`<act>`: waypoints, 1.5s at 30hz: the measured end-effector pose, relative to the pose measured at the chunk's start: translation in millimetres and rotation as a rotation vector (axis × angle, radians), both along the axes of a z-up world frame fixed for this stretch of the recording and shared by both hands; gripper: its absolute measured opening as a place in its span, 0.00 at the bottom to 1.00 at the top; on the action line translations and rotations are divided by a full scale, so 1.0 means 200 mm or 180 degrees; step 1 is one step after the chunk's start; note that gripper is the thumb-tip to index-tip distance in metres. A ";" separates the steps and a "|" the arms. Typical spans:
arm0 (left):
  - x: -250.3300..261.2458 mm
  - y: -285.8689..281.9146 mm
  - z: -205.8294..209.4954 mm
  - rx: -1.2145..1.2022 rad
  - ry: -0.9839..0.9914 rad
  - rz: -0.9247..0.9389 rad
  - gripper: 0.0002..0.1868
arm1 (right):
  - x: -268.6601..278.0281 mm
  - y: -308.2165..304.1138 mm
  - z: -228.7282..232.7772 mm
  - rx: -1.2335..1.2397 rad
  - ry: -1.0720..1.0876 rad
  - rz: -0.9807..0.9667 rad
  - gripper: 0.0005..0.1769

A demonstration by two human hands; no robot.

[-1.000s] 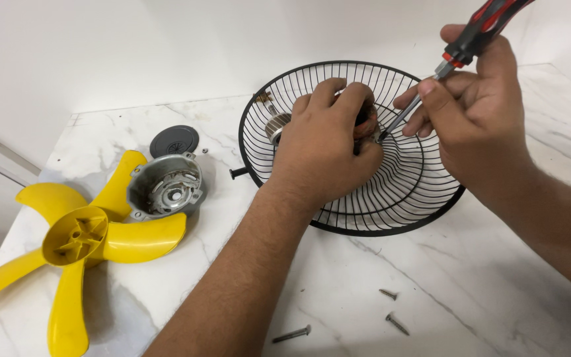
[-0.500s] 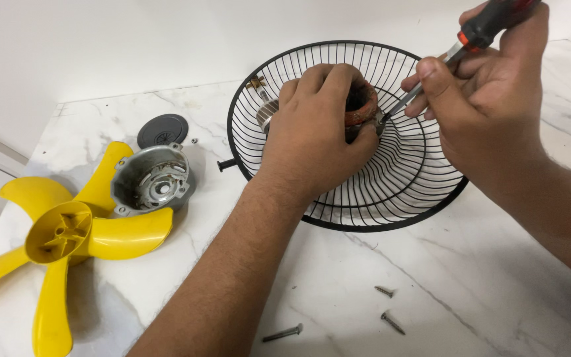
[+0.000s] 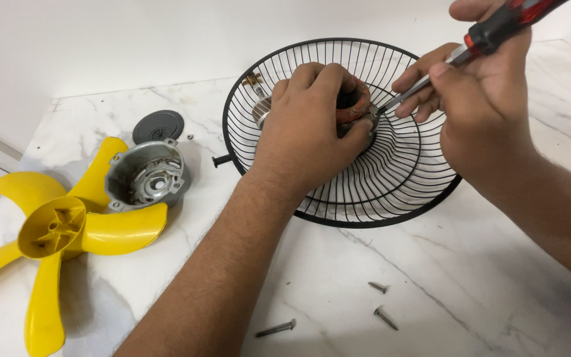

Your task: The person uses a screwdriver to repeatedly tighten or loosen screws on a fan motor assembly placed on a table. The person holds the motor with one hand and turns the screwdriver with the other, working on the same component throughout the clip.

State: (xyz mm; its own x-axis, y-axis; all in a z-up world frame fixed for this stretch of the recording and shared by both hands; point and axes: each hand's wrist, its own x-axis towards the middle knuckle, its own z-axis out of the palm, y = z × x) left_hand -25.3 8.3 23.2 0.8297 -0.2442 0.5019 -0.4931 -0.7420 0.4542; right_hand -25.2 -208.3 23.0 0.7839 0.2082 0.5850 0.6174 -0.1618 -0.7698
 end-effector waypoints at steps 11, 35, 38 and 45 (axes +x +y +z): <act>0.01 0.00 0.00 -0.0172 0.0215 0.0288 0.41 | 0.00 0.02 0.00 -0.0423 -0.0275 -0.0271 0.22; 0.02 -0.01 -0.01 -0.0013 0.0422 0.0283 0.44 | 0.02 0.02 0.00 -0.0574 -0.0287 -0.0480 0.26; 0.03 -0.01 -0.01 -0.0010 0.0400 0.0288 0.44 | 0.03 0.03 -0.01 -0.0517 -0.0273 -0.0429 0.24; 0.03 -0.01 -0.02 0.0000 0.0355 0.0266 0.43 | 0.03 0.01 0.00 -0.0622 -0.0025 -0.0344 0.27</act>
